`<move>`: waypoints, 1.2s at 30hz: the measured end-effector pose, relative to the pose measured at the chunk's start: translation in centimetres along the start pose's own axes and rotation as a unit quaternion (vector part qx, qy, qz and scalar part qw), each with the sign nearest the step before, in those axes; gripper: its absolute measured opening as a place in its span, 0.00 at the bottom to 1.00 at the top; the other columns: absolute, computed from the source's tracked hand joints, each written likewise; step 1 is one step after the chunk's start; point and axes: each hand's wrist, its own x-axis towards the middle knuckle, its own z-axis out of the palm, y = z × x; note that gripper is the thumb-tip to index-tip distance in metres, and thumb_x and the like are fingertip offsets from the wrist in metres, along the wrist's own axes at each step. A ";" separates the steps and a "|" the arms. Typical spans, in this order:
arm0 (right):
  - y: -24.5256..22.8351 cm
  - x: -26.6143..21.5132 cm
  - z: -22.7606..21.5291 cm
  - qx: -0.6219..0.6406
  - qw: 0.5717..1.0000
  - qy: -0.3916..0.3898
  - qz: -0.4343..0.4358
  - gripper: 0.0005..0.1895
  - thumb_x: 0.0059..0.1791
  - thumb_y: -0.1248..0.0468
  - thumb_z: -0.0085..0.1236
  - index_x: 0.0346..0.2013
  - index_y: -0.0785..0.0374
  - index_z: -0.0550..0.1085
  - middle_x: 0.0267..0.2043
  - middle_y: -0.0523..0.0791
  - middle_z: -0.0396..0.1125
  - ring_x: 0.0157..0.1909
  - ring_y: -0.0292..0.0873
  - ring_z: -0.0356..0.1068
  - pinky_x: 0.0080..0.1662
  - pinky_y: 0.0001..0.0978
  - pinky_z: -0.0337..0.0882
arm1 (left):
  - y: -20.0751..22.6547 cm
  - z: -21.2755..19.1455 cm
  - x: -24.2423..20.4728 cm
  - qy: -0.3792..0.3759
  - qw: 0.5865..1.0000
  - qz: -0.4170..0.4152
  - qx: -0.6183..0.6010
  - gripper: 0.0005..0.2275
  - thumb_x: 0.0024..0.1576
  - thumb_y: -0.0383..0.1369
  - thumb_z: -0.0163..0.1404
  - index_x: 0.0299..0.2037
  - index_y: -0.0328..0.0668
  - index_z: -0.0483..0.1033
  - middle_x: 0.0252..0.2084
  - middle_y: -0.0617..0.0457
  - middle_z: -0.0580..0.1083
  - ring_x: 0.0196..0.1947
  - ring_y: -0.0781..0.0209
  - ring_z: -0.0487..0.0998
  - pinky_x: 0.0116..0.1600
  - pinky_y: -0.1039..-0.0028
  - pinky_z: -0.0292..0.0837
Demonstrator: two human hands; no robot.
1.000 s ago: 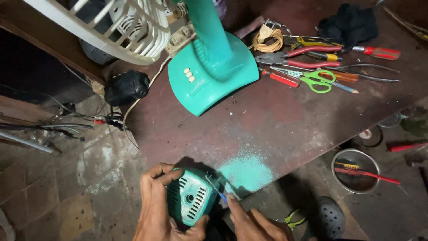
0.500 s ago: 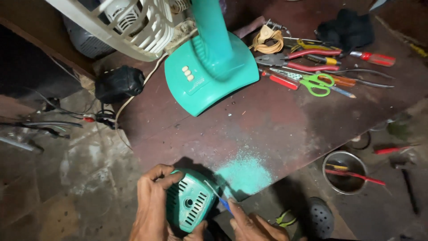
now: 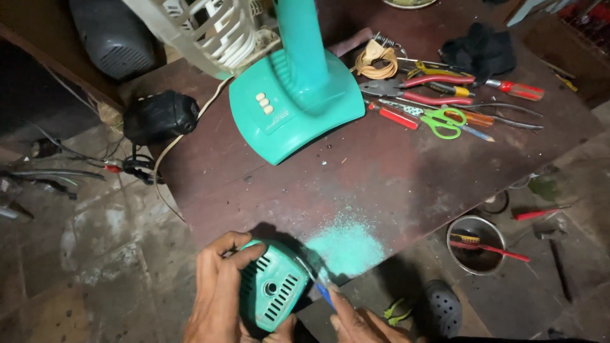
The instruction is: The person holds a teal plastic fan base component in their left hand and uses a blue utility knife in their right hand to scrape the surface. The scraping action produces a pile of teal plastic shavings on the workbench. The person rotates the component to scrape different areas.
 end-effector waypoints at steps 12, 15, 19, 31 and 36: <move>-3.7 -0.4 -1.9 0.003 0.966 0.239 -0.096 0.33 0.43 0.56 0.63 0.63 0.36 0.68 0.31 0.28 0.78 0.36 0.24 0.77 0.37 0.26 0.70 | -3.4 -0.1 1.1 -0.118 0.989 0.092 -0.003 0.33 0.46 0.52 0.58 0.62 0.55 0.64 0.62 0.54 0.59 0.61 0.58 0.67 0.48 0.67 0.71; -5.4 0.8 -2.7 0.133 0.933 0.331 -0.052 0.23 0.41 0.66 0.65 0.51 0.47 0.79 0.14 0.37 0.63 0.13 0.32 0.54 0.23 0.25 0.61 | -2.3 -0.4 1.0 -0.123 0.991 0.053 0.016 0.34 0.42 0.51 0.58 0.61 0.61 0.64 0.62 0.58 0.59 0.61 0.64 0.66 0.34 0.72 0.78; -5.6 0.3 -2.7 0.111 0.927 0.352 -0.060 0.19 0.44 0.67 0.60 0.49 0.47 0.80 0.14 0.37 0.62 0.13 0.32 0.55 0.23 0.26 0.62 | -2.0 -0.1 0.6 -0.088 0.994 0.071 0.001 0.31 0.44 0.54 0.52 0.59 0.53 0.67 0.59 0.55 0.62 0.61 0.61 0.69 0.46 0.67 0.71; -5.8 0.1 -2.5 -0.045 0.948 0.307 0.076 0.23 0.40 0.54 0.63 0.48 0.21 0.77 0.21 0.26 0.73 0.18 0.45 0.71 0.32 0.48 0.63 | -2.1 -0.1 0.8 -0.082 0.993 0.081 0.015 0.31 0.42 0.48 0.53 0.59 0.52 0.66 0.58 0.53 0.61 0.56 0.60 0.69 0.40 0.69 0.73; -3.8 0.3 0.4 -0.060 0.918 0.389 -0.040 0.20 0.39 0.60 0.69 0.45 0.37 0.81 0.14 0.30 0.66 0.26 0.23 0.71 0.30 0.22 0.67 | -2.0 -0.3 0.8 -0.127 0.992 0.003 0.011 0.32 0.43 0.52 0.56 0.60 0.61 0.66 0.60 0.57 0.59 0.59 0.61 0.66 0.43 0.61 0.68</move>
